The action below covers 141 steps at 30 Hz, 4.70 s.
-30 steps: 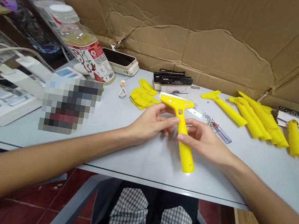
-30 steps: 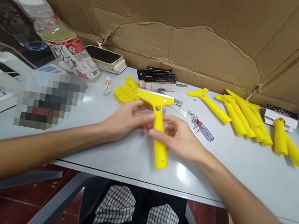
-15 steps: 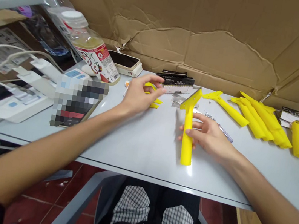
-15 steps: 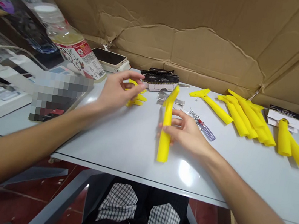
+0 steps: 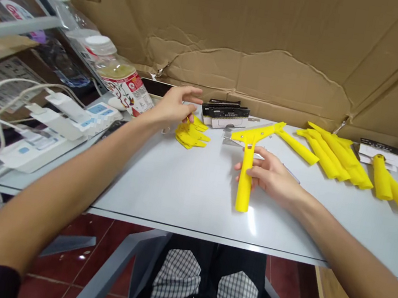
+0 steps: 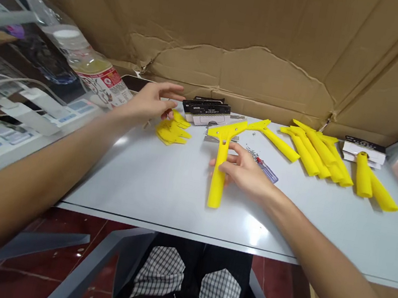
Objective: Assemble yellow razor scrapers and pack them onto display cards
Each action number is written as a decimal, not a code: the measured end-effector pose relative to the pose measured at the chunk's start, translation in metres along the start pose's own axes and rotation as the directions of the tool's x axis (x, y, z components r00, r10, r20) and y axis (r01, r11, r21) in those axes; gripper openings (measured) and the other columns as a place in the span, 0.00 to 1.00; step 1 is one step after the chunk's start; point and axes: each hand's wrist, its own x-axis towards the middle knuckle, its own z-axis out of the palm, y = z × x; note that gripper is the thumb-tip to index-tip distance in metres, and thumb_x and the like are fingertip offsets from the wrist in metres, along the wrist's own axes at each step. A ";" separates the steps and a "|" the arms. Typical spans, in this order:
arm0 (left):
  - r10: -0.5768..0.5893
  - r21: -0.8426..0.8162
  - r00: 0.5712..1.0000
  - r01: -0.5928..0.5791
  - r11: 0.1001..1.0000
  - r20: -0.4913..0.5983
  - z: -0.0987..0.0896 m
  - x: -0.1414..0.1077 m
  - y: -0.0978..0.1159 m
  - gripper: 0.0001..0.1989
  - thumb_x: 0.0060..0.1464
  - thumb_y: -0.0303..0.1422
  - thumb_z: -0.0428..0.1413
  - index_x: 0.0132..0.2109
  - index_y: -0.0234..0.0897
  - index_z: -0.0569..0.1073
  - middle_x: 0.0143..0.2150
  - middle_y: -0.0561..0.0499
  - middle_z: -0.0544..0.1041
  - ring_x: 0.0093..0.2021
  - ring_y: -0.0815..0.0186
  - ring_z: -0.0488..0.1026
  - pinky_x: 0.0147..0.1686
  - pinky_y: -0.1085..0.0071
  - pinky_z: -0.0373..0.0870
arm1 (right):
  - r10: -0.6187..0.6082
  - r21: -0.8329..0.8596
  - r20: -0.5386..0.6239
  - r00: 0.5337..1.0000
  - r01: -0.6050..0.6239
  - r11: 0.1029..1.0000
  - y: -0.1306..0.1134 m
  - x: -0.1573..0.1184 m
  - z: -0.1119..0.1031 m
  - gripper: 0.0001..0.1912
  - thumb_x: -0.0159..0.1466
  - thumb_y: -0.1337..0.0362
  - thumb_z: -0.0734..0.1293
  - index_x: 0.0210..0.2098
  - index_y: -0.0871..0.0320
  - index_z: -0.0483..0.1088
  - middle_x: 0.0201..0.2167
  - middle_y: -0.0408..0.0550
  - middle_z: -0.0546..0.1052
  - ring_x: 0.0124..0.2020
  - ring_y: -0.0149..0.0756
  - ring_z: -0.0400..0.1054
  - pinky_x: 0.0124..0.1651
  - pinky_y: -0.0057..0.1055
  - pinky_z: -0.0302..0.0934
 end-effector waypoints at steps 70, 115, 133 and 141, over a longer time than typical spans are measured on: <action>-0.050 -0.509 0.851 0.358 0.782 0.523 0.066 -0.113 0.027 0.06 0.62 0.29 0.67 0.45 0.32 0.80 0.46 0.45 0.80 0.41 0.65 0.80 0.36 0.68 0.86 | -0.250 0.114 -0.553 0.795 0.369 0.923 -0.024 0.011 -0.034 0.22 0.54 0.67 0.78 0.42 0.48 0.67 0.38 0.42 0.77 0.46 0.45 0.80 0.30 0.33 0.67; -0.051 -0.635 0.893 0.356 0.686 0.447 0.080 -0.127 0.017 0.14 0.58 0.36 0.73 0.44 0.34 0.80 0.43 0.47 0.83 0.43 0.63 0.80 0.48 0.59 0.82 | -0.296 -0.019 -0.458 0.838 0.324 0.946 -0.010 0.009 -0.023 0.14 0.59 0.50 0.82 0.38 0.46 0.80 0.43 0.46 0.83 0.44 0.46 0.78 0.48 0.49 0.75; -0.059 -0.601 0.915 0.310 0.737 0.400 0.080 -0.127 0.020 0.21 0.42 0.30 0.79 0.43 0.32 0.82 0.42 0.47 0.85 0.41 0.63 0.82 0.49 0.63 0.77 | -0.228 0.025 -0.347 0.910 0.252 0.967 -0.007 0.006 -0.011 0.18 0.55 0.52 0.85 0.40 0.50 0.81 0.39 0.45 0.84 0.43 0.44 0.79 0.50 0.43 0.72; -0.065 -0.640 0.912 0.334 0.692 0.405 0.081 -0.127 0.022 0.22 0.44 0.30 0.77 0.45 0.34 0.80 0.42 0.48 0.83 0.42 0.62 0.81 0.50 0.61 0.79 | -0.202 -0.034 -0.177 0.963 0.199 0.979 0.006 0.005 -0.009 0.18 0.66 0.42 0.76 0.39 0.49 0.82 0.38 0.47 0.85 0.47 0.49 0.79 0.56 0.46 0.73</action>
